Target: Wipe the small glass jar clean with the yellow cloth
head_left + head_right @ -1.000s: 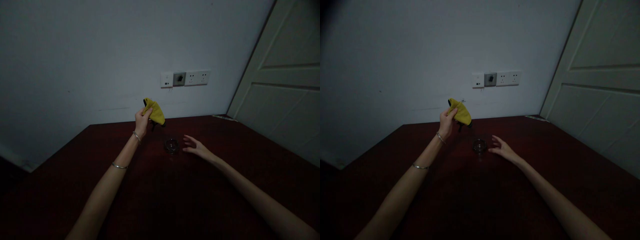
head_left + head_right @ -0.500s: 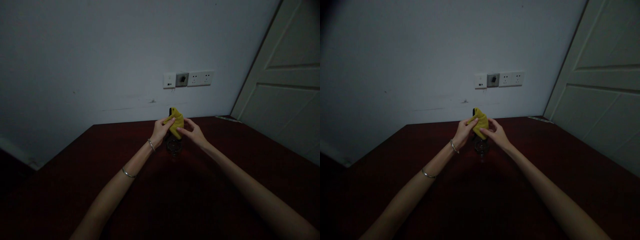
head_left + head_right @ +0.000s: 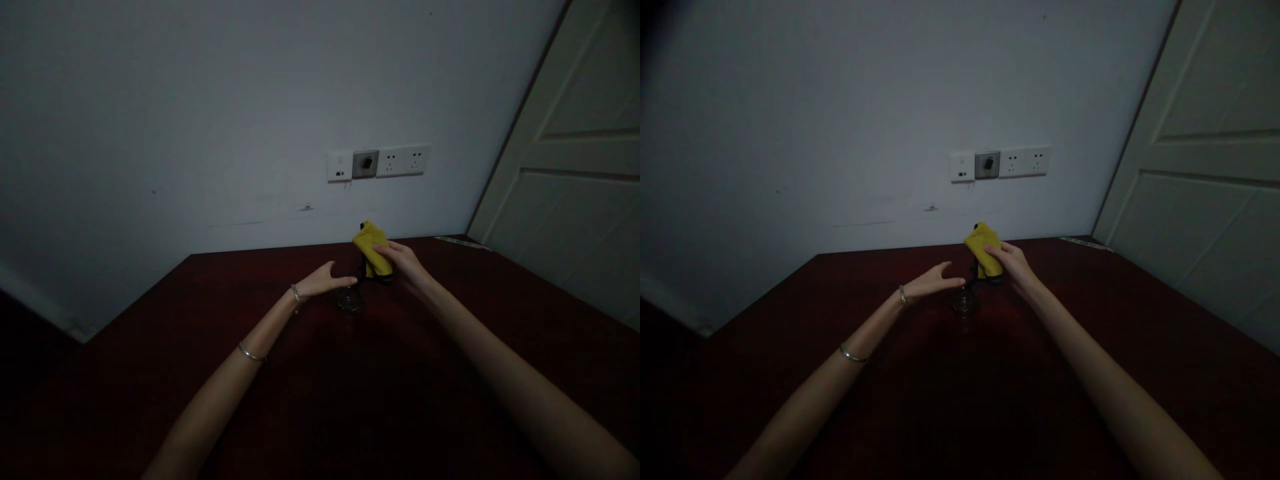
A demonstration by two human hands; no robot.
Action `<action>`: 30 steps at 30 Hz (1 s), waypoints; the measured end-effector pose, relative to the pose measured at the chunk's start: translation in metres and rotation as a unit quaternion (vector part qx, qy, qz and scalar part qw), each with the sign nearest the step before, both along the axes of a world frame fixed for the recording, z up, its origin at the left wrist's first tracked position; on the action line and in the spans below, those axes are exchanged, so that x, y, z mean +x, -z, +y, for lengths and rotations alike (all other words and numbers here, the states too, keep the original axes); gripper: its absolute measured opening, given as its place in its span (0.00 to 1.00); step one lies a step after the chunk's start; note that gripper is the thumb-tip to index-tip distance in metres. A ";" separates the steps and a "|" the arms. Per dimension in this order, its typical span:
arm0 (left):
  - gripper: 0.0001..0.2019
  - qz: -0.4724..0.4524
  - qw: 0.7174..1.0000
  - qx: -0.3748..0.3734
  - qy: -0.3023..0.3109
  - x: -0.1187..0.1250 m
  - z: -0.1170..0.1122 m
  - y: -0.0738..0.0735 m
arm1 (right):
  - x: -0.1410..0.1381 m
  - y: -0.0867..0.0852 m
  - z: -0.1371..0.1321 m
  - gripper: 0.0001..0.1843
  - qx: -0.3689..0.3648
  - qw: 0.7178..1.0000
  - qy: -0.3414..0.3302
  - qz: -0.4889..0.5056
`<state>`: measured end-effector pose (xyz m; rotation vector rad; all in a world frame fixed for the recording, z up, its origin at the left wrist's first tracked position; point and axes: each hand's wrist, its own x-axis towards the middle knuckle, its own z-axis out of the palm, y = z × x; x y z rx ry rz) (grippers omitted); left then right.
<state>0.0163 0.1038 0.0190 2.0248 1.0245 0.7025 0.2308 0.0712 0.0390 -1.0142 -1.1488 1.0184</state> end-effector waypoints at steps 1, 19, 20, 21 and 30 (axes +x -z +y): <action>0.46 0.057 0.998 0.016 0.023 0.000 0.001 0.005 | 0.003 -0.001 0.002 0.18 -0.008 1.000 0.001 0.006; 0.62 0.203 0.971 0.040 0.117 0.017 -0.008 0.028 | 0.015 0.001 0.013 0.12 -0.069 0.995 0.036 0.067; 0.62 0.203 0.971 0.038 0.118 0.016 -0.007 0.028 | 0.016 0.000 0.014 0.12 -0.071 0.994 0.039 0.067; 0.62 0.201 0.972 0.037 0.117 0.016 -0.006 0.029 | 0.016 0.000 0.015 0.13 -0.072 0.994 0.043 0.066; 0.54 0.146 0.987 0.031 0.058 0.016 -0.006 0.024 | 0.019 -0.009 0.016 0.12 -0.077 0.992 0.080 0.067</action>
